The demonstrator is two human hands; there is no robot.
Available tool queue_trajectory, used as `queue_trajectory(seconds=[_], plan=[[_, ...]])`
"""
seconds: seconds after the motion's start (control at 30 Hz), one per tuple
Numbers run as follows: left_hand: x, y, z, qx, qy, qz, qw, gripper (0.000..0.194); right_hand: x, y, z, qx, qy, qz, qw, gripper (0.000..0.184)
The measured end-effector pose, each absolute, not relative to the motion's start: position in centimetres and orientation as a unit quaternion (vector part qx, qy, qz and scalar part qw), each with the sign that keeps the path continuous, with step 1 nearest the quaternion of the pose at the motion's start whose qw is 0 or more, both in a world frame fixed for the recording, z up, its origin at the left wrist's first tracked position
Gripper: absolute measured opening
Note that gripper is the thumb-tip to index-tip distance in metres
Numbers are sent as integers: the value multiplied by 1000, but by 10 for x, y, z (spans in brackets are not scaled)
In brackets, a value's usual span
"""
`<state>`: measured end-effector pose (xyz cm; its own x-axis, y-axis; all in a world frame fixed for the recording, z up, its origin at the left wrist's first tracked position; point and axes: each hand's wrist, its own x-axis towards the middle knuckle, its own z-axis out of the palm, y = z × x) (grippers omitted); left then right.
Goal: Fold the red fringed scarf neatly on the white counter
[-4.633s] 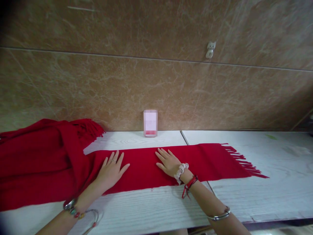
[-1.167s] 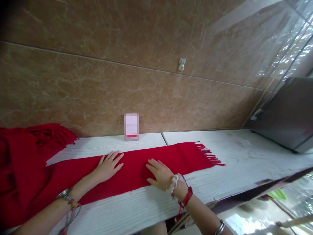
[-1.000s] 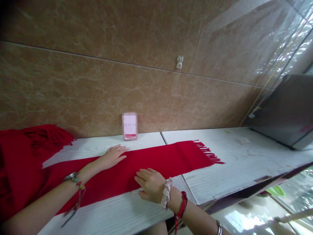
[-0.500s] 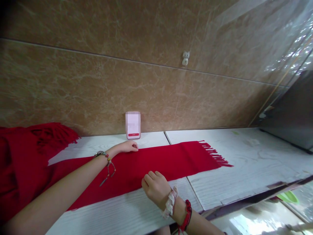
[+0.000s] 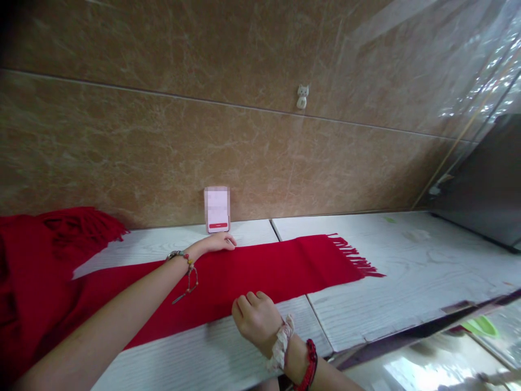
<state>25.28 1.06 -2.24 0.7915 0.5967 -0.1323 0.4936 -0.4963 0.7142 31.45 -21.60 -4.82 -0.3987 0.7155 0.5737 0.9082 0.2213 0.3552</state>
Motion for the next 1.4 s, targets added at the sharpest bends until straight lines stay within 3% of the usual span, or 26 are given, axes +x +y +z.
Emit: queue_trajectory(seconds=[0.53, 0.73, 0.97, 1.13, 1.3, 1.4], plan=[[276, -3, 13, 813, 319, 87, 479, 33, 343, -236, -5, -510, -760, -375, 148, 17], [330, -19, 55, 818, 265, 110, 499, 27, 389, -261, 39, -521, -741, -401, 138, 24], [422, -50, 88, 811, 206, 136, 531, 26, 466, -299, 73, -619, -700, -333, 127, 34], [478, -72, 76, 812, 196, 111, 539, 27, 515, -320, 63, -664, -665, -312, 135, 34], [513, -82, 36, 812, 184, 68, 549, 22, 554, -328, 23, -678, -650, -329, 97, 39], [526, -83, 11, 807, 175, 40, 562, 29, 566, -330, 0, -676, -654, -331, 80, 36]])
